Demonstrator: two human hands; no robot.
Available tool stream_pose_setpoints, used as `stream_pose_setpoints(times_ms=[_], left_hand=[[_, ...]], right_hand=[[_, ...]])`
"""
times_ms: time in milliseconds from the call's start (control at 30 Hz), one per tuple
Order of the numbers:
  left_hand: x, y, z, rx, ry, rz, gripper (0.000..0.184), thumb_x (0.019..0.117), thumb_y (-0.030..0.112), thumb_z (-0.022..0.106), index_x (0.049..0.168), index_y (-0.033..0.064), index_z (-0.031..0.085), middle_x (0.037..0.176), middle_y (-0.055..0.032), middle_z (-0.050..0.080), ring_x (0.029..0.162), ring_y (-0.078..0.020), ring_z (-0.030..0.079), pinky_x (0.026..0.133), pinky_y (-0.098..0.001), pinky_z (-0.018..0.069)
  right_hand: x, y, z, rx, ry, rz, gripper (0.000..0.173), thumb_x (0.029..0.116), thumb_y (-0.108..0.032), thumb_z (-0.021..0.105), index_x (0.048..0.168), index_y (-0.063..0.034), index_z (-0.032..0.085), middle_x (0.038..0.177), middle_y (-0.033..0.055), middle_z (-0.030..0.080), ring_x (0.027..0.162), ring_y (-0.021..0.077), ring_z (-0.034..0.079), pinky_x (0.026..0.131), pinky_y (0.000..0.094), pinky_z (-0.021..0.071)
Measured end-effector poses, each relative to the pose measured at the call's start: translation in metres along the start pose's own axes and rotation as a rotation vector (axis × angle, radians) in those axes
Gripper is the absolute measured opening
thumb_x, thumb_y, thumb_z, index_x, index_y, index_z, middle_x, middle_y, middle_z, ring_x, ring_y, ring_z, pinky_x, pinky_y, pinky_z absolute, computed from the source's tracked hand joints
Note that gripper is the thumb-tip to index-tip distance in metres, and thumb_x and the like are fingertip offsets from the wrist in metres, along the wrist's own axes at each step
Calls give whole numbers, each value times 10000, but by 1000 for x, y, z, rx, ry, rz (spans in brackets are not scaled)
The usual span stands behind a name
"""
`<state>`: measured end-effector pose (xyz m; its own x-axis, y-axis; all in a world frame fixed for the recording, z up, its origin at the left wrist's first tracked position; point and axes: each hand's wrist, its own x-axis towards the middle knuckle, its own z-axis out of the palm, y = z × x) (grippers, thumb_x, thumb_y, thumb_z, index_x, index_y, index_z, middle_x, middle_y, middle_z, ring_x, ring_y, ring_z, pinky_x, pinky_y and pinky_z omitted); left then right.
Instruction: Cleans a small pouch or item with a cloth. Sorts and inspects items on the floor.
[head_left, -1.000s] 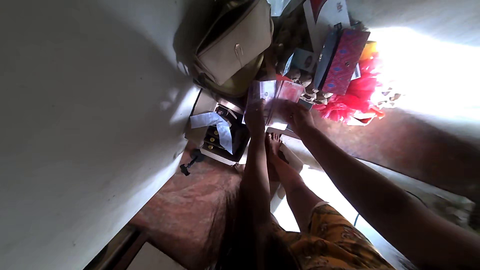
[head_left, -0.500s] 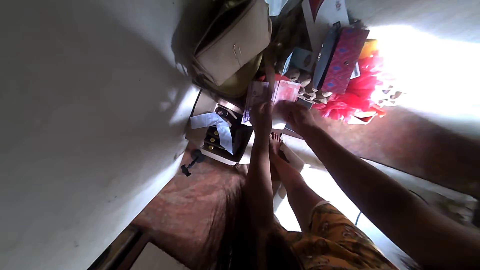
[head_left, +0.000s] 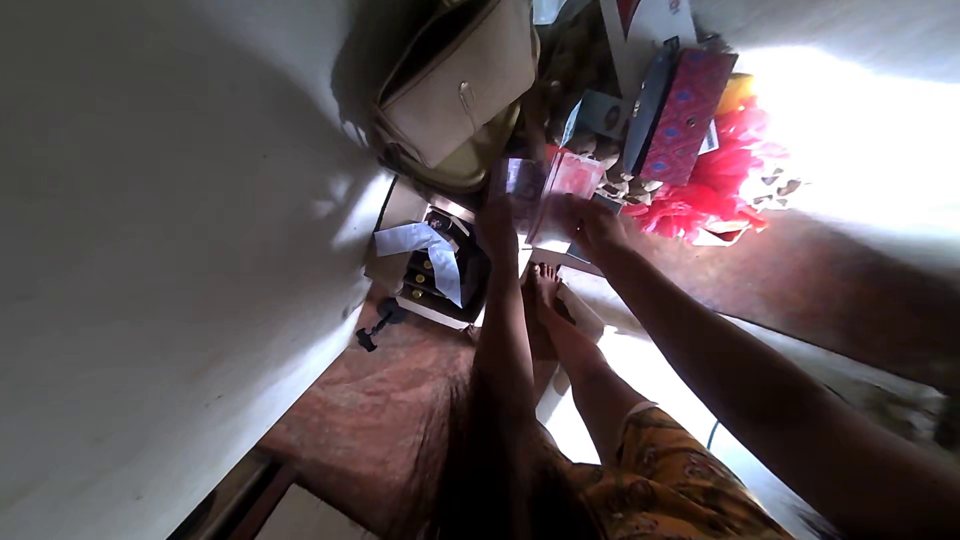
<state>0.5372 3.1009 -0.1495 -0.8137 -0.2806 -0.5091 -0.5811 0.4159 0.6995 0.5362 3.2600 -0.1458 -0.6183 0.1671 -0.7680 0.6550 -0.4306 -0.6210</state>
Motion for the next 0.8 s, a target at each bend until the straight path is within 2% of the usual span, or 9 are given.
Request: stream_pose_setpoints(times_ms=[67, 133, 200, 267, 500, 600, 667, 767, 800], left_hand=[[18, -11, 13, 95, 136, -49, 343, 1017, 321, 619, 1271, 112, 716, 1284, -196, 647, 1230, -365, 577, 1017, -563, 449], [14, -5, 16, 124, 161, -7, 377, 1009, 294, 624, 1329, 100, 673, 1391, -209, 568, 1307, -372, 514, 1083, -539, 409], [0, 5, 18, 98, 106, 104, 377, 1039, 291, 563, 1281, 25, 677, 1357, -232, 603, 1293, -389, 541, 1092, -553, 409], [-11, 14, 18, 3, -60, 73, 392, 1064, 313, 520, 1287, 28, 671, 1341, -202, 615, 1280, -367, 537, 1065, -591, 395], [-18, 4, 24, -255, -16, 17, 307, 977, 291, 691, 1098, 12, 726, 1165, -177, 659, 1093, -267, 610, 961, -430, 497], [-19, 3, 21, -276, -66, -10, 327, 973, 336, 686, 1096, 35, 725, 1156, -158, 657, 1088, -251, 615, 946, -429, 515], [-19, 6, 18, -269, -93, -43, 339, 986, 354, 661, 1077, 36, 738, 1075, -153, 691, 1024, -254, 644, 902, -462, 526], [-19, 8, 5, -235, -92, -120, 401, 1032, 388, 593, 1211, 43, 694, 1212, -178, 673, 1132, -289, 627, 980, -496, 499], [-10, 3, 6, -182, -41, -117, 384, 1027, 359, 610, 1192, 25, 703, 1211, -193, 670, 1150, -305, 619, 1004, -502, 483]], right_hand=[[2, 0, -1, -22, -9, 8, 219, 1040, -172, 584, 1207, -30, 586, 1007, 57, 685, 889, 131, 680, 803, 324, 591], [2, -1, -2, -39, -13, -5, 207, 1041, -163, 575, 1197, -28, 587, 995, 55, 680, 867, 123, 671, 777, 317, 588], [0, -2, -2, -43, -28, -2, 193, 1042, -160, 573, 1187, -33, 589, 980, 43, 675, 857, 118, 666, 766, 307, 584], [-2, -2, -1, -63, -38, -2, 187, 1042, -156, 565, 1175, -30, 599, 962, 39, 682, 847, 113, 668, 766, 305, 582], [-4, 0, -4, -93, -77, 4, 214, 1035, -125, 564, 1210, -5, 598, 1002, 68, 687, 874, 136, 672, 800, 331, 586], [-20, 7, -1, -116, -64, -15, 229, 1033, -181, 595, 1243, -90, 585, 1045, 25, 674, 897, 91, 675, 821, 286, 588], [-14, 5, 1, -109, 3, 5, 232, 1022, -193, 620, 1209, -56, 613, 1004, 47, 687, 865, 121, 677, 785, 318, 592], [-6, 0, -1, -98, 86, 24, 247, 1036, -203, 598, 1212, -30, 616, 1000, 60, 685, 865, 129, 669, 773, 326, 585], [-5, -1, -2, -92, 109, 21, 252, 1039, -209, 596, 1218, -32, 614, 1002, 56, 681, 861, 122, 661, 766, 318, 575]])
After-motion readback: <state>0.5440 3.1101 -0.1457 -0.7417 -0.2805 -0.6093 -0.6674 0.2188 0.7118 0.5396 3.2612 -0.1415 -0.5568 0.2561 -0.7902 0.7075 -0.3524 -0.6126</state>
